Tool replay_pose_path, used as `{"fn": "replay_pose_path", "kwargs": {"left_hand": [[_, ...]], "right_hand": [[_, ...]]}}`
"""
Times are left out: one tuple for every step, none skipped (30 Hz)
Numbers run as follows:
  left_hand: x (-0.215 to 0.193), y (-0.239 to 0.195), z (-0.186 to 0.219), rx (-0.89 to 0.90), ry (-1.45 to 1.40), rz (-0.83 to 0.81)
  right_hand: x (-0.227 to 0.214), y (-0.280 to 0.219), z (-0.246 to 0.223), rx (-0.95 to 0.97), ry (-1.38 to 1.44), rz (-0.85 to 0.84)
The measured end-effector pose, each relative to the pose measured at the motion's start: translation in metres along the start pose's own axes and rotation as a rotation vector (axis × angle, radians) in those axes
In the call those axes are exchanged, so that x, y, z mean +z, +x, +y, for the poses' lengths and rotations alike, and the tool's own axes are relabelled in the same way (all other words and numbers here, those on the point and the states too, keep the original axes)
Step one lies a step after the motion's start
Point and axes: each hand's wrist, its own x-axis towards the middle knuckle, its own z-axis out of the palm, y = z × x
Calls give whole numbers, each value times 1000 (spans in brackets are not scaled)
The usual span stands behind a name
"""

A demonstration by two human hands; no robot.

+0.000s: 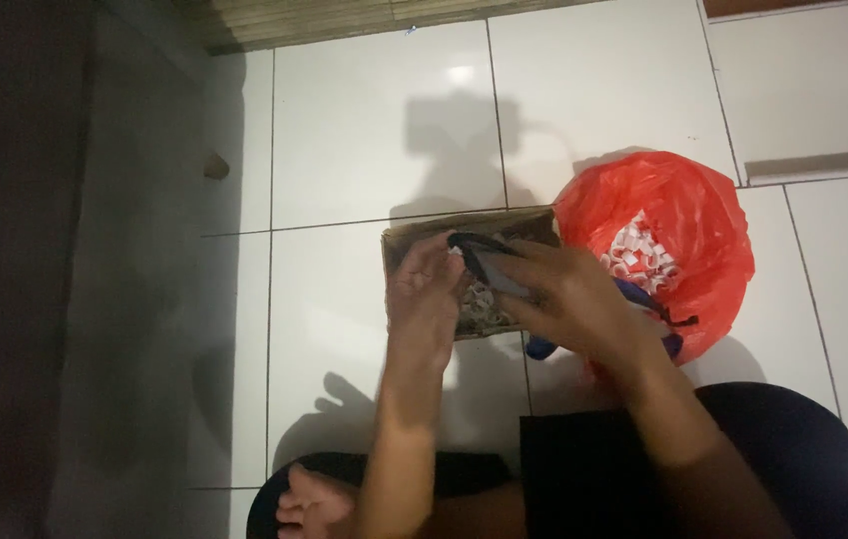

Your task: Manually stapling small white plastic fasteners one by one using a blue hand stapler while sitting on the floor.

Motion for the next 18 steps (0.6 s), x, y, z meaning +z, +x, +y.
{"fn": "replay_pose_path", "kwargs": {"left_hand": [[-2, 1, -1, 0, 2, 0], [-3, 1, -2, -18, -3, 10], [-5, 1, -4, -37, -8, 20], [-5, 2, -3, -38, -6, 18], [-5, 2, -3, -34, 11, 24], [-5, 3, -2, -27, 26, 27], [-8, 5, -4, -27, 26, 23], [-11, 7, -7, -17, 61, 19], [-14, 9, -10, -7, 97, 14], [-19, 14, -13, -8, 98, 16], [-24, 20, -17, -15, 90, 5], [-29, 25, -20, -21, 83, -7], [-28, 23, -16, -22, 85, -5], [-26, 23, -12, -16, 109, -20], [-24, 22, -8, -10, 133, -35], [-20, 21, -8, -8, 133, -36], [-17, 20, -7, 22, 87, -83], [-14, 19, -6, 52, 40, -131]], "right_hand": [[0, 1, -1, 0, 1, 1], [1, 2, -3, -36, -147, 4], [1, 3, -4, -71, -295, 6], [2, 3, -7, -69, -294, 8], [2, 4, -10, -71, -347, 28], [3, 5, -13, -74, -403, 49], [3, 6, -15, -74, -406, 52], [4, 6, -17, -31, -342, 50], [5, 6, -18, 12, -278, 48], [7, 4, -14, 13, -275, 47], [10, 2, -10, 72, -145, 21], [13, -1, -7, 131, -15, -5], [16, -2, -4, 131, -13, -4], [17, -4, -1, 247, 121, -20], [19, -5, 3, 363, 255, -35], [20, -7, 6, 361, 253, -34], [20, -10, 9, 425, 487, -7], [21, -12, 12, 486, 720, 20]]}}
